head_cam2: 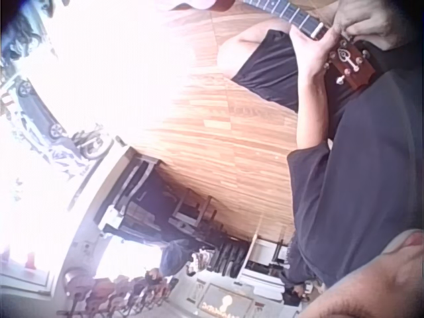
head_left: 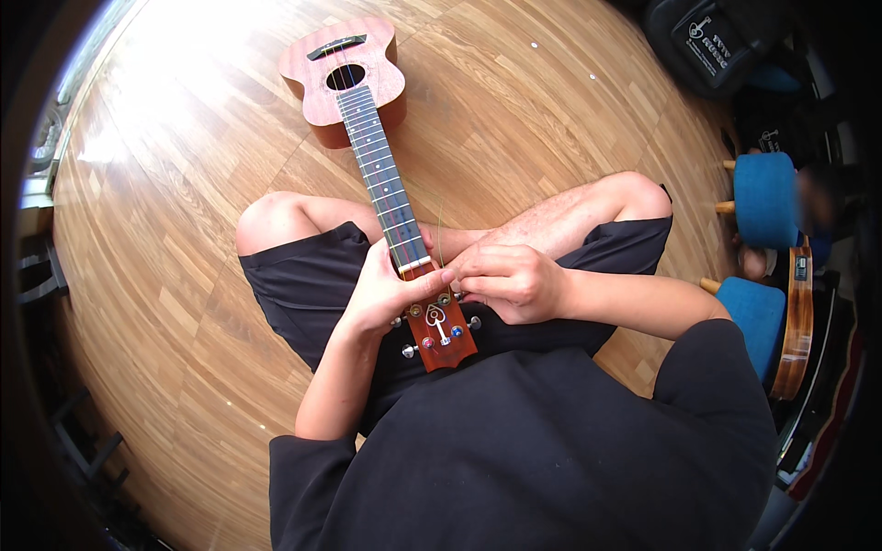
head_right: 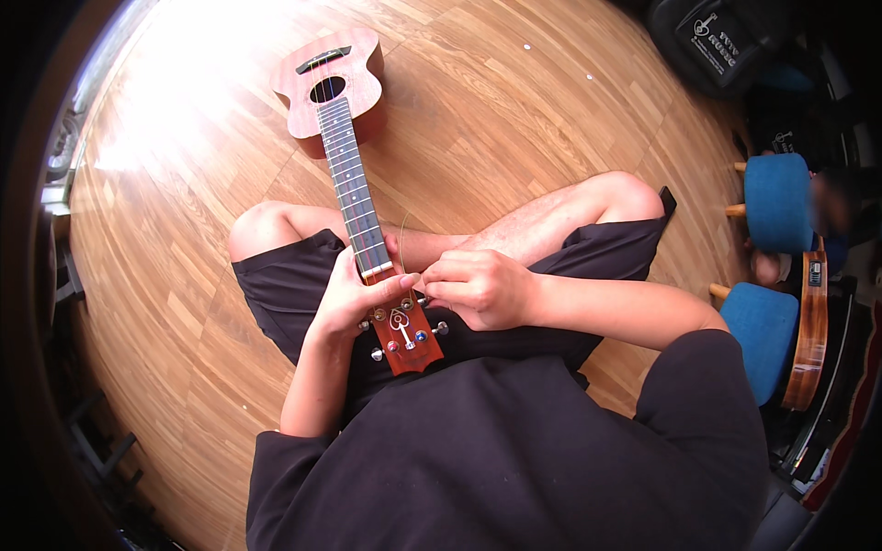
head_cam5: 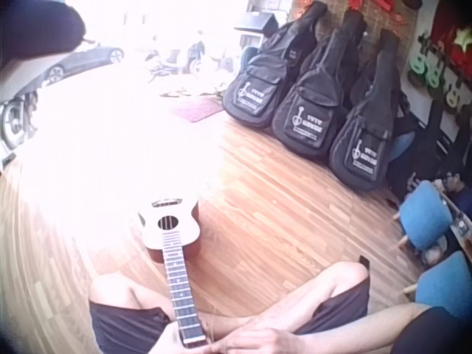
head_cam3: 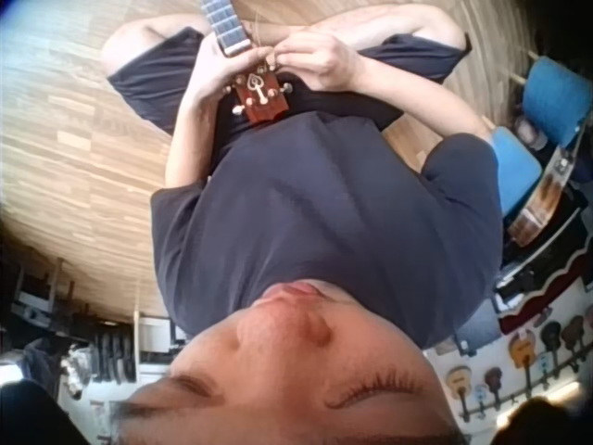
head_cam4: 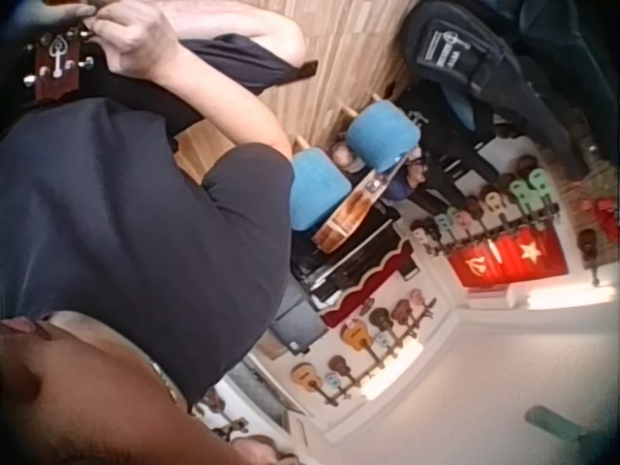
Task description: The person sits on the floor and replaces a string on a pink ukulele. They thread a new string through the bridge, tie a knot, and then wind the string onto the tuning peg at the headstock.
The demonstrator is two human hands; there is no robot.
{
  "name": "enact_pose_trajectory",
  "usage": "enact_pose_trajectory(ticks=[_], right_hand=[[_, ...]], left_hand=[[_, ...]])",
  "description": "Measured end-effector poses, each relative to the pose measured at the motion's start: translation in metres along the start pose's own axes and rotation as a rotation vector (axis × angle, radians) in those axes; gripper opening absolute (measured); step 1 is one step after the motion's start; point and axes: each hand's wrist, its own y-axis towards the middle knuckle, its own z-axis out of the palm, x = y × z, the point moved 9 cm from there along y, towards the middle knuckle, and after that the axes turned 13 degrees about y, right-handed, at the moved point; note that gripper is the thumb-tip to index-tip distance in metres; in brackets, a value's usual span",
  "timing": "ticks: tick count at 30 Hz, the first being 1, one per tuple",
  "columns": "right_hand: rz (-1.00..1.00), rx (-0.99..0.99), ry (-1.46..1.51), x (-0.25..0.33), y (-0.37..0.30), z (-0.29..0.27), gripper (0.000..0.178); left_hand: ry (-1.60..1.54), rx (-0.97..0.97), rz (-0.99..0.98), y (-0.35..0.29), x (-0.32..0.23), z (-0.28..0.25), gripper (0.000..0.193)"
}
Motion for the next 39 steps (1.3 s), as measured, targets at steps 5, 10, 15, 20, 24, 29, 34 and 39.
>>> enact_pose_trajectory(ticks=[5, 10, 15, 20, 24, 29, 34, 39], right_hand=[[-0.284, 0.091, -0.345, 0.027, -0.008, 0.003, 0.024], [0.228, 0.093, 0.15, -0.02, 0.001, 0.002, 0.021], [0.842, 0.253, 0.819, -0.061, -0.029, 0.031, 0.026], [1.084, 0.217, 0.966, -0.068, -0.038, 0.036, 0.02], [0.163, 0.013, 0.324, -0.026, 0.003, 0.004, 0.021], [0.123, 0.031, 0.101, -0.01, 0.005, -0.001, 0.018], [1.119, 0.23, 0.942, -0.071, -0.042, 0.035, 0.026], [0.812, 0.091, 0.721, -0.065, -0.021, 0.022, 0.014]], left_hand=[[0.038, 0.064, 0.012, -0.001, -0.003, 0.007, 0.049], [0.033, 0.048, -0.039, -0.002, 0.004, 0.002, 0.046], [0.028, 0.041, -0.03, -0.002, 0.003, 0.001, 0.045], [0.017, 0.042, 0.003, 0.001, 0.002, 0.002, 0.049], [0.035, 0.053, -0.012, 0.001, 0.002, 0.004, 0.055], [0.059, 0.038, 0.006, 0.001, 0.0, 0.003, 0.055], [0.051, 0.032, -0.018, 0.003, 0.007, 0.001, 0.051], [0.004, 0.031, -0.028, 0.002, 0.007, 0.001, 0.05]])
